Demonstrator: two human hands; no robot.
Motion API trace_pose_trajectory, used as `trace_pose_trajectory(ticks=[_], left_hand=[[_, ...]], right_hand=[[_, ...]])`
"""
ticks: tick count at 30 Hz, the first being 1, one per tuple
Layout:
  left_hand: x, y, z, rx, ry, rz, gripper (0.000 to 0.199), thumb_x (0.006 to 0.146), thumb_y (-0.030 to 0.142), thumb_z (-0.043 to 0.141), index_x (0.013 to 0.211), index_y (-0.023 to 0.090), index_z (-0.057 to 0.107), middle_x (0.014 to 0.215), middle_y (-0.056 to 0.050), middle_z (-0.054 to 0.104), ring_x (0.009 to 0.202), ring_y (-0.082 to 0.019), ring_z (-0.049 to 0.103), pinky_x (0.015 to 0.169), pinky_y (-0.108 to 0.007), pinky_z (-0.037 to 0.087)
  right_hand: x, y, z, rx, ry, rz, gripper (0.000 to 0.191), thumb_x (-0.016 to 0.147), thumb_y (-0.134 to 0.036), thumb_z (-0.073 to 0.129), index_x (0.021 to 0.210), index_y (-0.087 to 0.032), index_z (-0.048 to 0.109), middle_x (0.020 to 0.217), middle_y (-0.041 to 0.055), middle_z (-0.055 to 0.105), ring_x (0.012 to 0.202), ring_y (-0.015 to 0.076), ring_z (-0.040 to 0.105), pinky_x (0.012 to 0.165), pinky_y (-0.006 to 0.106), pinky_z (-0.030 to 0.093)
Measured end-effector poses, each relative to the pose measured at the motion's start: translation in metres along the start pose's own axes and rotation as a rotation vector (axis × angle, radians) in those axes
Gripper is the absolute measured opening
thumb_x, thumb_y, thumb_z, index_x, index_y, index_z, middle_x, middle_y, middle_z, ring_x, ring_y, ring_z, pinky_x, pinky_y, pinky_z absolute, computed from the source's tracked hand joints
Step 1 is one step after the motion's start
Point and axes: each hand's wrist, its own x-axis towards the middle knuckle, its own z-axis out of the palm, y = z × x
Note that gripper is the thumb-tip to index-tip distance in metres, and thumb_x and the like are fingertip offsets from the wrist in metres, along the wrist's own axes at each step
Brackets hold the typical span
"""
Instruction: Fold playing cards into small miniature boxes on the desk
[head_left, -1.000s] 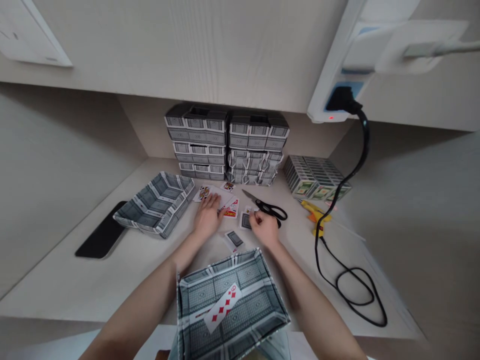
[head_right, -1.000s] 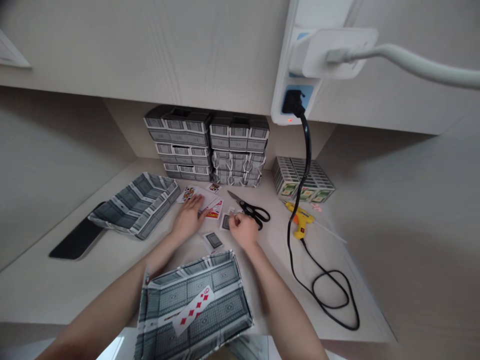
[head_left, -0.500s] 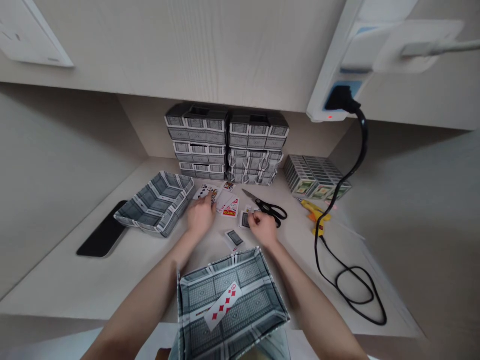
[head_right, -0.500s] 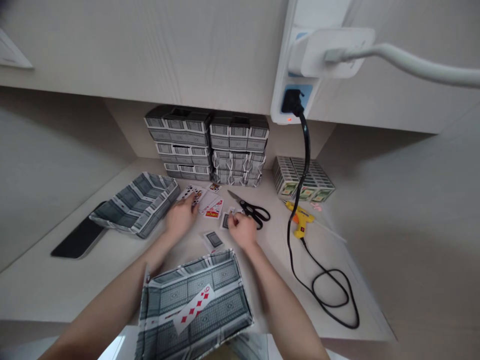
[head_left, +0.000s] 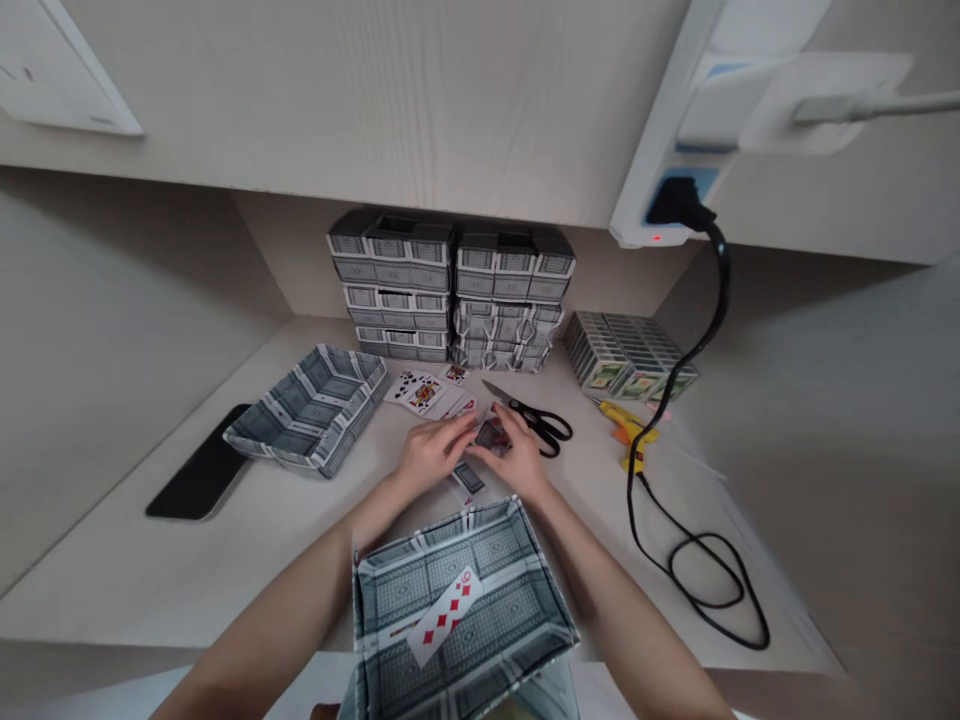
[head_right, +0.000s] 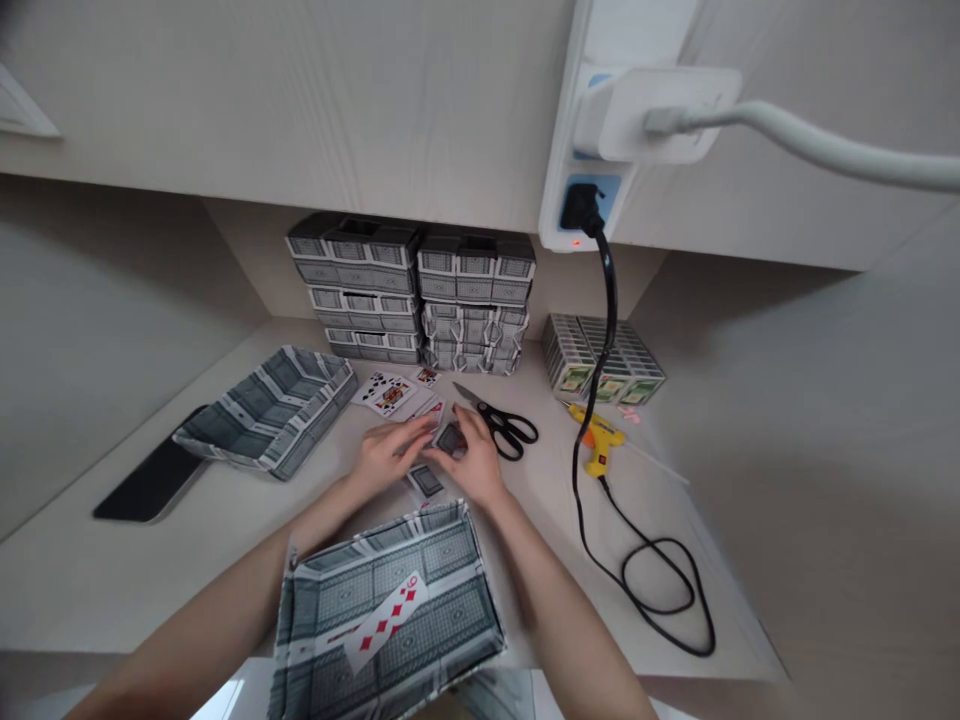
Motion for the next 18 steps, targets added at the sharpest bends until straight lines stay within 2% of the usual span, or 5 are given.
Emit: trace_pose_trajectory(ticks=[4, 7, 12, 18], left_hand=[[0.001, 0.007, -0.002, -0.145, -0.066, 0.018, 0.031, 0.082, 0.030, 0.050, 0.111, 0.021, 0.057, 0.097, -0.005, 0.068, 0.087, -0.016, 0.064, 0.081, -0.028, 0.051], [0.001, 0.010, -0.002, -0.274, -0.123, -0.048, 0.034, 0.082, 0.029, 0.050, 0.115, 0.021, 0.054, 0.097, -0.004, 0.068, 0.088, -0.015, 0.064, 0.082, -0.028, 0.050], [0.002, 0.012, 0.001, -0.420, -0.162, -0.153, 0.034, 0.080, 0.033, 0.053, 0.111, 0.019, 0.056, 0.099, -0.006, 0.067, 0.090, -0.017, 0.063, 0.083, -0.030, 0.050], [0.009, 0.011, -0.004, -0.314, -0.090, -0.143, 0.045, 0.069, 0.037, 0.065, 0.109, 0.020, 0.055, 0.111, -0.009, 0.059, 0.105, -0.021, 0.054, 0.090, -0.038, 0.044]], right_hand=[[0.000, 0.001, -0.002, -0.038, 0.013, -0.047, 0.067, 0.064, -0.035, 0.067, 0.125, -0.018, 0.045, 0.121, 0.0135, 0.051, 0.111, 0.0268, 0.048, 0.091, 0.040, 0.042], [0.000, -0.002, -0.004, -0.018, -0.011, -0.079, 0.063, 0.065, -0.031, 0.067, 0.123, -0.017, 0.047, 0.118, 0.0123, 0.055, 0.110, 0.0257, 0.049, 0.095, 0.040, 0.039], [-0.001, -0.007, -0.002, 0.083, -0.011, -0.011, 0.057, 0.064, -0.030, 0.067, 0.117, -0.015, 0.052, 0.113, 0.0124, 0.059, 0.104, 0.0246, 0.054, 0.091, 0.039, 0.042], [0.003, -0.011, 0.001, 0.402, 0.108, 0.184, 0.042, 0.066, -0.038, 0.066, 0.101, -0.017, 0.056, 0.095, 0.0075, 0.066, 0.084, 0.0203, 0.062, 0.078, 0.035, 0.048]])
